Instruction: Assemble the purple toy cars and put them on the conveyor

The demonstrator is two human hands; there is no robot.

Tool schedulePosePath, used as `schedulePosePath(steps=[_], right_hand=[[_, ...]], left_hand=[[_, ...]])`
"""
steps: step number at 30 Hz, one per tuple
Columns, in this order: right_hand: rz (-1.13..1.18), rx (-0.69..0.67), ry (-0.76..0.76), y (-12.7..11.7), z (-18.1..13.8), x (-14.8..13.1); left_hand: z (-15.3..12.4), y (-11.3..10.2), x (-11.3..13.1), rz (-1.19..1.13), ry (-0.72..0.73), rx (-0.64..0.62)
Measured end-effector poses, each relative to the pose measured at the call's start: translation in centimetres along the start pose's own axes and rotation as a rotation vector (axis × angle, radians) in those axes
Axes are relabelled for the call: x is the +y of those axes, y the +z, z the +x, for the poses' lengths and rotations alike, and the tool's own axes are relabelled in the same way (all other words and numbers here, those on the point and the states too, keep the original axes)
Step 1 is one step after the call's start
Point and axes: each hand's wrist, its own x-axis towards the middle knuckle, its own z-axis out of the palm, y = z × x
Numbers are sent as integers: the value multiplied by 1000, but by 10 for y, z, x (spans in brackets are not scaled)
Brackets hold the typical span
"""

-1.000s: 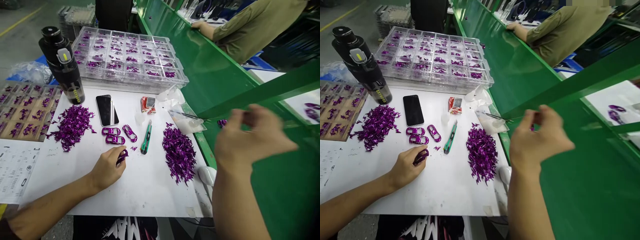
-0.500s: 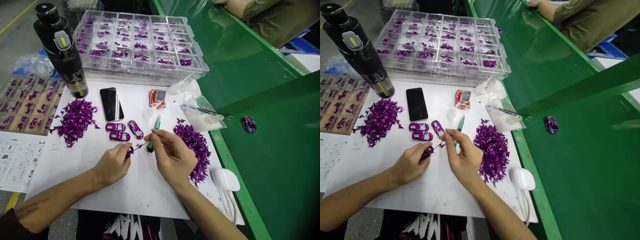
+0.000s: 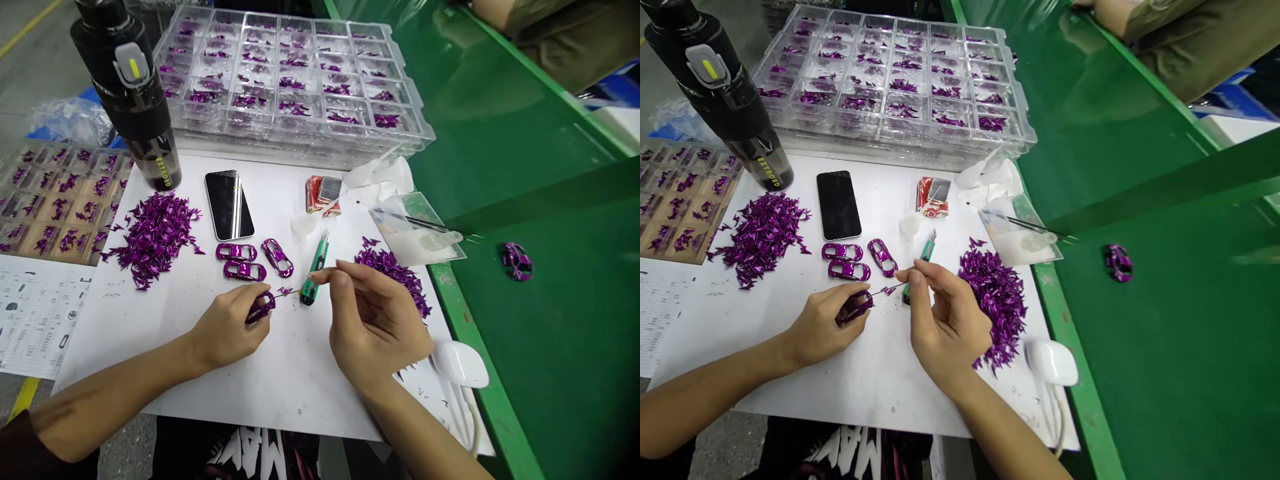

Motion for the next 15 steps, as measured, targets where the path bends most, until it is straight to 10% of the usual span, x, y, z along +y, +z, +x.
schedulePosePath(steps=[15], right_hand=[[-96,-62,-253,9,-16,2]], left_hand=[[2,-4,1,-168,-228,-117]])
